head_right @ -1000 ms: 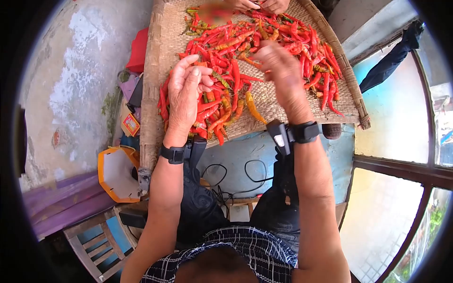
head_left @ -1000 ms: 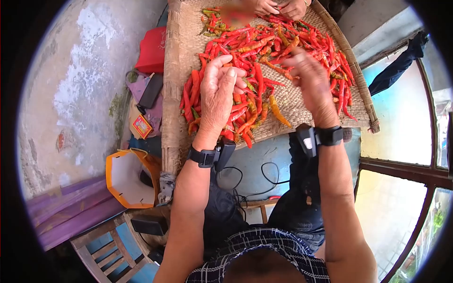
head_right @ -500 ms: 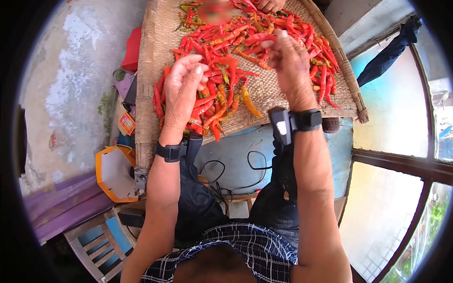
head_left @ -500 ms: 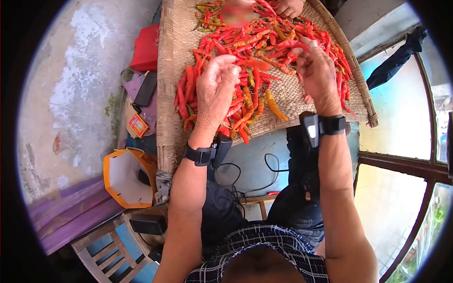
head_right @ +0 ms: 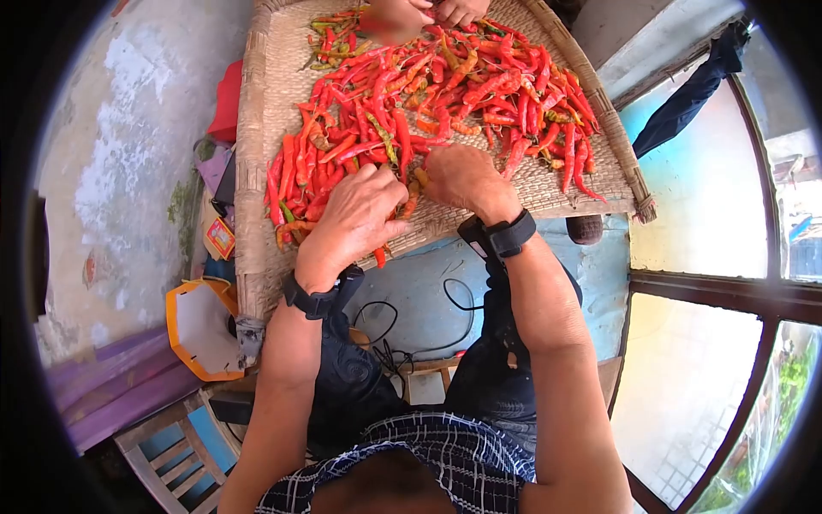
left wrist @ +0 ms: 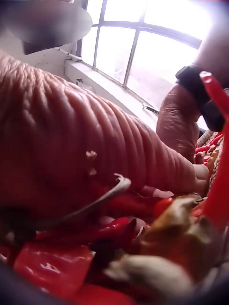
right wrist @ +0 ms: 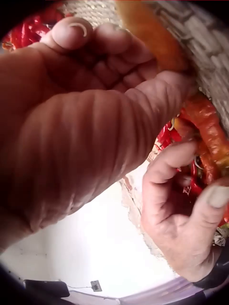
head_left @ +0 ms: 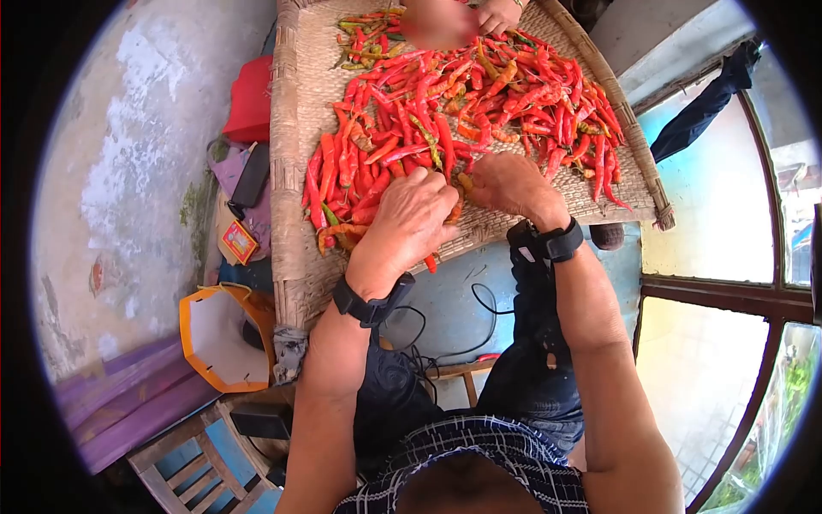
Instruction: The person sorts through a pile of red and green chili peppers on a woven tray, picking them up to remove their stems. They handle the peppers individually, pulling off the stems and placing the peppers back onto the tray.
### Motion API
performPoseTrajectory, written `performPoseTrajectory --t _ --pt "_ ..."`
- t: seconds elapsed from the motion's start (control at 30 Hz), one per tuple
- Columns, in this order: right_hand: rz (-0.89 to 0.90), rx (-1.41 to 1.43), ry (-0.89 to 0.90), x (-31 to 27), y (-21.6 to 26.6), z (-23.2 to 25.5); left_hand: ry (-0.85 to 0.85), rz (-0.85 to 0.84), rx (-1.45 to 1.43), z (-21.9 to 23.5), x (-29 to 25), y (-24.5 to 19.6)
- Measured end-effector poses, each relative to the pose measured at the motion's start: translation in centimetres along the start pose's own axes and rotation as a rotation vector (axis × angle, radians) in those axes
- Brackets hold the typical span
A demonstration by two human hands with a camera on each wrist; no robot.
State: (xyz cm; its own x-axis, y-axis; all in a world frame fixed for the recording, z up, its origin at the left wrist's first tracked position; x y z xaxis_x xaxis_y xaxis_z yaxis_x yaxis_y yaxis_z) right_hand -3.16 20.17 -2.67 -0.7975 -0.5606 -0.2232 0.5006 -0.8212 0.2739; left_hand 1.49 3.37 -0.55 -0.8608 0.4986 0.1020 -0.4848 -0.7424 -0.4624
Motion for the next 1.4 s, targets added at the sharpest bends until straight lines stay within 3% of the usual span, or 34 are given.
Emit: performPoseTrajectory --t 0.03,0.1,0.13,0.2,0.23,0.3,0.4,0.43,0.5,0.53,0.6,0.63,0.67,0.73,0.77,0.93,1.03,1.07,1.13,1.2,1.27,1.33,1.4 --pt "0.000 -0.003 -0.003 -0.1 -0.3 0.2 -0.026 -0.011 0.034 -0.1 -0.1 -0.1" --pt "0.080 0.134 -0.226 -1.0 -0.9 1.3 -0.063 -0.020 0.079 -0.3 0.0 -0.1" --pt "0.080 0.135 -0.223 -1.5 -1.1 2.3 -0.062 -0.019 0.077 -0.4 0.1 0.0" --pt "0.068 0.477 -0.355 -2.5 -1.7 4.7 -0.094 -0.021 0.122 -0.8 0.0 0.2" --pt "0.069 0.476 -0.354 -2.7 -2.0 5.2 -0.094 -0.019 0.122 -0.9 0.1 0.2" --pt "-0.069 0.951 -0.645 -3.3 -3.1 6.0 -0.090 -0.017 0.128 -0.9 0.1 0.2" --pt "-0.021 1.783 -1.243 -2.0 -5.3 5.5 -0.141 0.016 -0.049 -0.6 0.3 0.4" --pt "-0.017 1.782 -1.242 -1.3 -5.9 4.7 -0.144 0.016 -0.048 -0.4 0.4 0.3" --pt "-0.094 1.775 -1.115 0.0 -6.8 2.9 -0.198 0.210 -0.275 0.3 0.7 0.6" --pt "-0.106 1.564 -0.989 0.6 -5.5 2.6 -0.203 0.208 -0.270 0.4 0.9 0.7" --pt "-0.047 1.142 -0.755 2.2 -2.1 1.9 -0.397 0.375 -0.504 0.9 1.2 1.8" --pt "0.019 0.880 -0.767 3.5 -1.3 1.3 -0.414 0.462 -0.538 1.1 1.3 2.3" --pt "0.081 0.617 -0.769 4.6 -0.5 0.7 -0.549 0.434 -0.610 0.7 1.3 3.1" --pt "0.043 0.361 -0.718 6.1 1.3 0.3 -0.601 0.543 -0.728 1.2 1.2 3.7" --pt "-0.089 0.329 -0.512 6.9 1.8 0.3 -0.607 0.540 -0.723 1.2 1.2 4.0" --pt "-0.177 0.323 -0.486 8.3 3.5 0.2 -0.797 0.499 -0.786 0.9 1.1 5.4" --pt "-0.075 0.663 -0.598 9.1 2.7 -0.8 -0.812 0.534 -0.801 1.4 0.9 5.0" --pt "-0.069 0.661 -0.595 9.2 2.4 -1.1 -0.850 0.551 -0.801 1.6 0.8 4.8" --pt "0.036 1.167 -0.543 8.9 3.4 -0.3 -0.837 0.578 -0.777 1.7 0.6 5.1" --pt "0.057 1.056 -0.543 7.9 4.5 0.2 -0.782 0.566 -0.786 1.6 0.7 5.3" --pt "0.283 0.780 -0.647 6.9 6.1 0.6 -0.775 0.522 -0.884 1.3 0.9 5.7" --pt "0.257 0.827 -0.587 5.2 7.6 1.9 -0.754 0.591 -0.911 1.9 0.7 4.9" --pt "0.420 0.679 -0.623 4.2 8.1 2.5 -0.810 0.548 -0.932 1.4 0.8 5.5"
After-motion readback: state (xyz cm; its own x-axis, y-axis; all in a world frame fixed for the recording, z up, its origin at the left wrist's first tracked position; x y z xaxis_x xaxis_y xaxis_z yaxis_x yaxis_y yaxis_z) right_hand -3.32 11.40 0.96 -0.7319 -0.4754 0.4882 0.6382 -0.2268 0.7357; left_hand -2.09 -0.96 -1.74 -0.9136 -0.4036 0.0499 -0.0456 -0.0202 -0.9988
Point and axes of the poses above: each hand's wrist, its own x-axis towards the middle knuckle, its own z-axis out of the back of the hand, y = z × x, the point moved 2 cm from there along x, towards the middle knuckle, and after that the axes turned 12 degrees about z, right-handed, at the moved point
